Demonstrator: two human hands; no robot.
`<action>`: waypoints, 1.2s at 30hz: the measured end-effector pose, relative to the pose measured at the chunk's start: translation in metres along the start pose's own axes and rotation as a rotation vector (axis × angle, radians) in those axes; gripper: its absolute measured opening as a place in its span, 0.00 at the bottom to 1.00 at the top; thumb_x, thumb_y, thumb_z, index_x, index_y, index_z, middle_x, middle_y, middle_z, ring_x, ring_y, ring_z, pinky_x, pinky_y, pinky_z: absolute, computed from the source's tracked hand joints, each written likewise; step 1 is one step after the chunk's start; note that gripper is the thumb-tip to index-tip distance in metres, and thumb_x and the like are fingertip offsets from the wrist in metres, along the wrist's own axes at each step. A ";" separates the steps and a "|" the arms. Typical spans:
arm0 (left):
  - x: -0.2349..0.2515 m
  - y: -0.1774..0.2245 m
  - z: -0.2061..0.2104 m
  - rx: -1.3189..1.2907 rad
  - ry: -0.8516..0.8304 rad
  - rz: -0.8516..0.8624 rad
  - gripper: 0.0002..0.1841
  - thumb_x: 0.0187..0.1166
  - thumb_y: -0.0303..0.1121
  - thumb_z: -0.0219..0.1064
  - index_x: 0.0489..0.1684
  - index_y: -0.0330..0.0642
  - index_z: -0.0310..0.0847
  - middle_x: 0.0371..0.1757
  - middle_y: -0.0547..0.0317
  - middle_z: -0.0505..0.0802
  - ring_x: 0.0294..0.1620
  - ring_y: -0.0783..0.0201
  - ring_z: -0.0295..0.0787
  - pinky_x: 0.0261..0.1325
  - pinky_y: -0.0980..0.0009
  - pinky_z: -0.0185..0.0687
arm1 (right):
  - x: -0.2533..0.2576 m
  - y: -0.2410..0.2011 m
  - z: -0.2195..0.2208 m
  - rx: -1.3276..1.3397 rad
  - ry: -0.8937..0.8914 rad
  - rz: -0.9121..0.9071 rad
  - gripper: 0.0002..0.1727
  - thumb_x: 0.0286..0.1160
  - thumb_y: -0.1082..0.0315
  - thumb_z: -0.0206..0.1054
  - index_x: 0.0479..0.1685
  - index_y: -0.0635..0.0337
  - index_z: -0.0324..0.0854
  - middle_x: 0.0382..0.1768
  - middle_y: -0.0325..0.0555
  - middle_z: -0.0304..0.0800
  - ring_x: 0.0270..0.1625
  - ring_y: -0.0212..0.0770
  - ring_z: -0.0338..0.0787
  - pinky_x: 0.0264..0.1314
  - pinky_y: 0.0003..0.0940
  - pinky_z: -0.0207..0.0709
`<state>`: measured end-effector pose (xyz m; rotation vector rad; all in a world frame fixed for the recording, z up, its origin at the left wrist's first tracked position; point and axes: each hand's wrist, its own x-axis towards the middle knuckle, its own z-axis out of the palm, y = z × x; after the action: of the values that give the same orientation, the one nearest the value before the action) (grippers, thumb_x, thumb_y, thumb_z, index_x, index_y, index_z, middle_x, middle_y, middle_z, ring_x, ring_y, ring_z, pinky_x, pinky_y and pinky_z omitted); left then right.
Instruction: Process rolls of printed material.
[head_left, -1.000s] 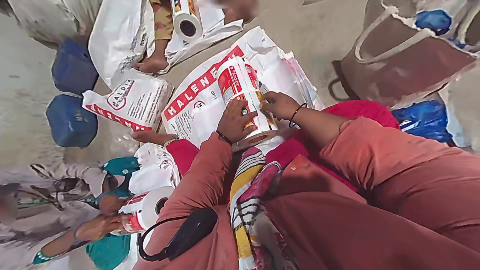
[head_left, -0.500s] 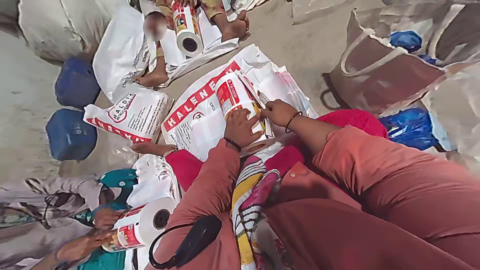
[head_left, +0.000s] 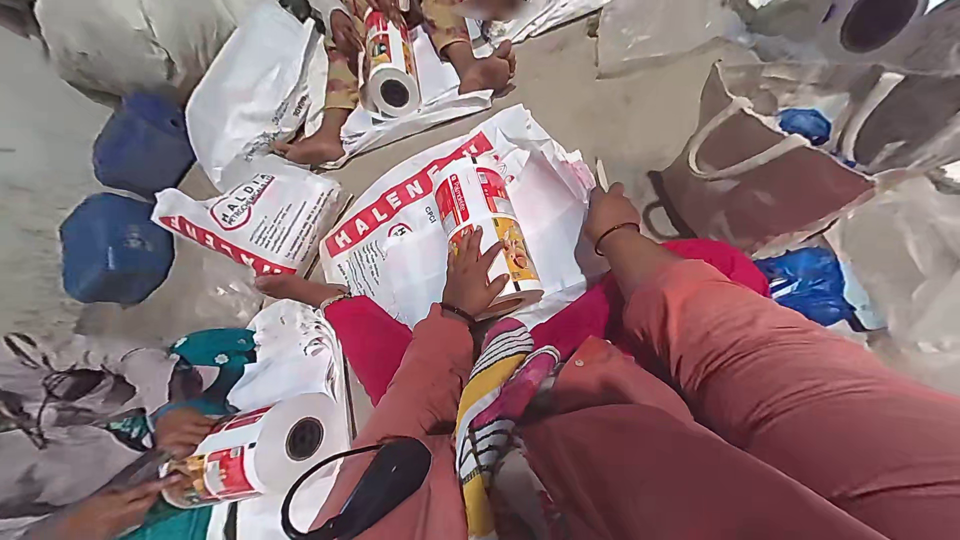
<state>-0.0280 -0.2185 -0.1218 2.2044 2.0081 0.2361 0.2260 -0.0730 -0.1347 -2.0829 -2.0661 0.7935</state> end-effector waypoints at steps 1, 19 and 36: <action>-0.005 -0.007 0.001 -0.033 0.016 -0.005 0.32 0.80 0.52 0.65 0.87 0.66 0.70 0.96 0.49 0.57 0.98 0.42 0.40 0.91 0.32 0.41 | -0.001 -0.002 0.004 -0.024 0.026 -0.031 0.29 0.70 0.73 0.70 0.75 0.65 0.75 0.77 0.78 0.66 0.55 0.79 0.87 0.46 0.75 0.82; -0.042 -0.032 0.018 -0.211 0.117 -0.181 0.31 0.86 0.48 0.56 0.92 0.66 0.61 0.98 0.56 0.51 0.98 0.43 0.41 0.89 0.39 0.56 | 0.036 -0.014 0.078 -0.425 -0.106 -0.101 0.44 0.75 0.59 0.69 0.94 0.53 0.55 0.74 0.78 0.72 0.58 0.76 0.86 0.57 0.77 0.75; -0.048 -0.034 0.017 -0.256 0.110 -0.262 0.31 0.88 0.48 0.54 0.93 0.63 0.61 0.99 0.59 0.50 0.97 0.50 0.47 0.90 0.45 0.59 | 0.043 -0.038 0.061 -0.256 -0.147 -0.177 0.36 0.78 0.61 0.65 0.90 0.45 0.65 0.74 0.77 0.73 0.55 0.73 0.89 0.47 0.69 0.84</action>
<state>-0.0613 -0.2631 -0.1464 1.7923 2.1572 0.5567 0.1631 -0.0468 -0.1835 -1.9716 -2.5089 0.7074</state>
